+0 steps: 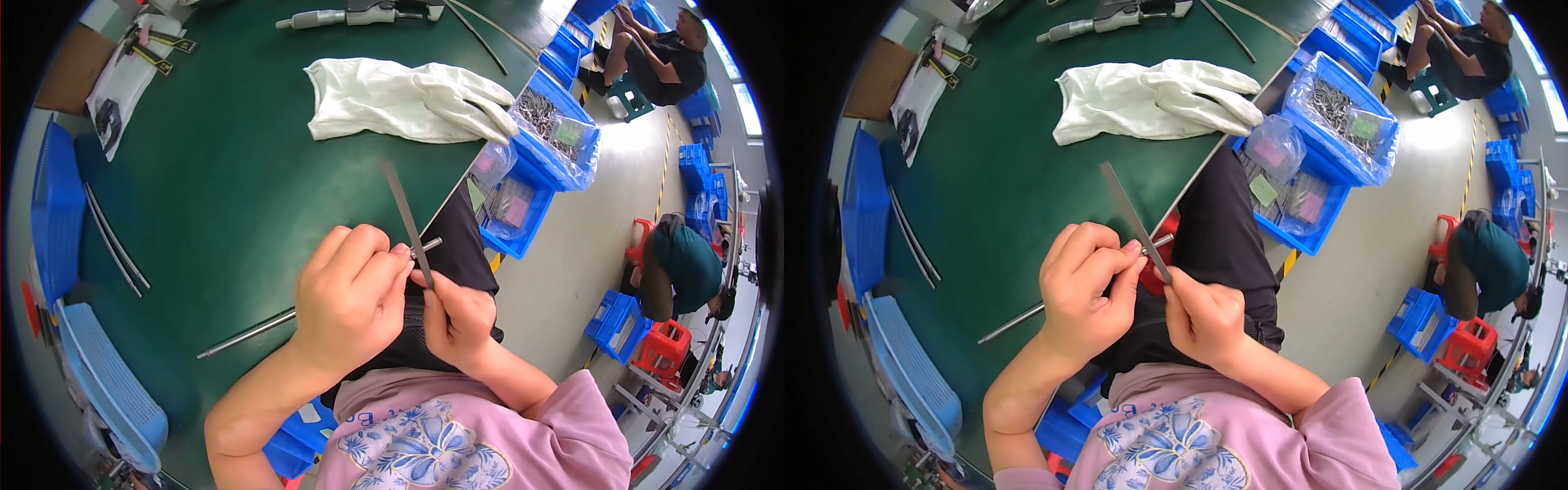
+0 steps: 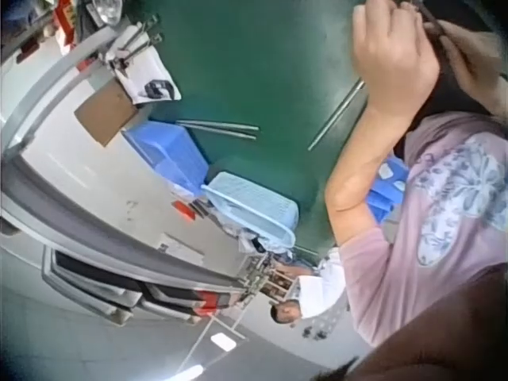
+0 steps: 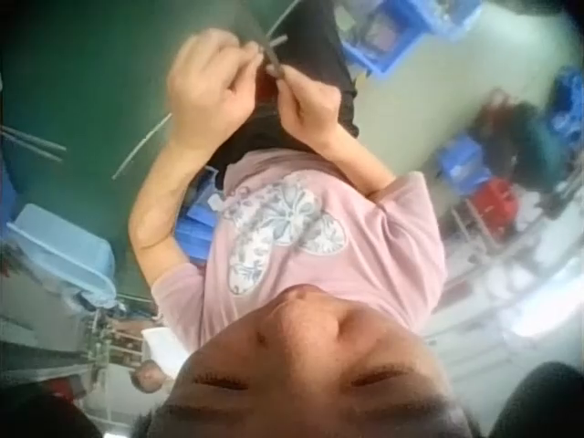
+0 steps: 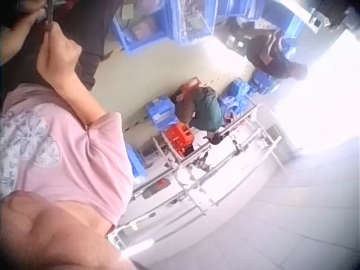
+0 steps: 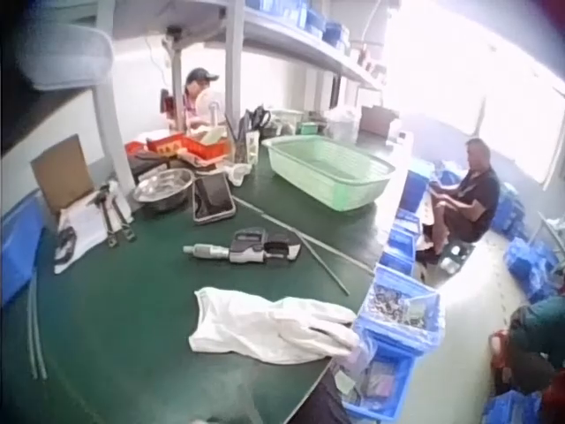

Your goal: The worker is filing the ends of metal rods to smooth them and then using a digital micrometer to measure the diameter for quality control.

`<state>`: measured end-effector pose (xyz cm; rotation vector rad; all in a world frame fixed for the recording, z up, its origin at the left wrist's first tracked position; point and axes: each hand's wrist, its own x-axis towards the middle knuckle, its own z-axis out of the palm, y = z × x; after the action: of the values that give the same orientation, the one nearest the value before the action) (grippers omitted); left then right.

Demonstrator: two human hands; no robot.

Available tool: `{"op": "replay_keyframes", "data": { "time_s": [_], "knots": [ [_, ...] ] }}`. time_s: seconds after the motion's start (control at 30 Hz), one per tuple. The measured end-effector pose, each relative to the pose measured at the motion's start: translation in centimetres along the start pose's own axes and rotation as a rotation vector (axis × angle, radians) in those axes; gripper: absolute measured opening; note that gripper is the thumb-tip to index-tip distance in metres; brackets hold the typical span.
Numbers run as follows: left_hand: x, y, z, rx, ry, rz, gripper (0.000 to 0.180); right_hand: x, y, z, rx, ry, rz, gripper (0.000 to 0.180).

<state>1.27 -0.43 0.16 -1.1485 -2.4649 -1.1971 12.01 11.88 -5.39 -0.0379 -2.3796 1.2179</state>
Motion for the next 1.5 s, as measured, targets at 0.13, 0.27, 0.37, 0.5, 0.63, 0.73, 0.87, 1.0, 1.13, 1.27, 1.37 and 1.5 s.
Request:
{"op": "replay_keyframes", "data": {
  "time_s": [0.13, 0.27, 0.37, 0.5, 0.63, 0.73, 0.87, 1.0, 1.13, 1.27, 1.37, 1.5],
  "knots": [
    [0.0, -0.1, 0.0, -0.023, -0.010, 0.001, 0.011, -0.1, 0.0, -0.1, -0.034, 0.041, -0.031, 0.022],
    [-0.1, 0.0, 0.1, -0.018, -0.006, -0.005, 0.012, 0.1, 0.1, 0.0, -0.068, 0.042, -0.053, 0.025],
    [-0.2, 0.1, 0.1, -0.020, -0.029, -0.019, 0.013, -1.1, 0.5, 0.1, -0.071, 0.068, -0.050, 0.026],
    [-0.1, 0.0, 0.1, -0.006, -0.001, 0.013, 0.013, 0.7, 0.2, 0.2, -0.111, 0.039, -0.103, 0.025],
    [-0.1, -0.1, 0.2, 0.004, -0.004, 0.001, 0.013, -1.3, 0.9, 0.4, -0.080, 0.071, -0.068, 0.026],
    [-0.2, 0.1, 0.2, 0.005, -0.004, 0.006, 0.013, 0.6, -0.2, -0.2, -0.121, 0.016, -0.077, 0.028],
    [-0.3, 0.1, 0.3, 0.001, -0.014, -0.020, 0.014, -1.1, -0.1, -0.1, -0.127, 0.028, -0.046, 0.031],
    [0.0, 0.0, 0.2, 0.008, 0.000, 0.005, 0.014, -0.6, -0.6, -1.3, -0.147, -0.007, -0.039, 0.037],
    [0.1, -0.1, 0.1, -0.016, 0.005, -0.009, 0.014, -1.3, -0.1, -2.8, 0.031, 0.043, 0.062, 0.042],
    [-0.1, -0.2, 0.3, -0.033, 0.041, 0.004, 0.019, -0.6, -0.2, -2.9, 0.100, 0.007, -0.051, 0.039],
    [0.0, -0.2, 0.5, -0.047, 0.052, 0.014, 0.018, -0.9, -0.6, -1.6, 0.211, -0.022, 0.063, 0.023],
    [-0.1, -0.3, 0.4, -0.043, 0.045, 0.006, 0.018, -1.0, -0.9, -1.6, 0.267, -0.111, 0.188, 0.021]
  ]
}}
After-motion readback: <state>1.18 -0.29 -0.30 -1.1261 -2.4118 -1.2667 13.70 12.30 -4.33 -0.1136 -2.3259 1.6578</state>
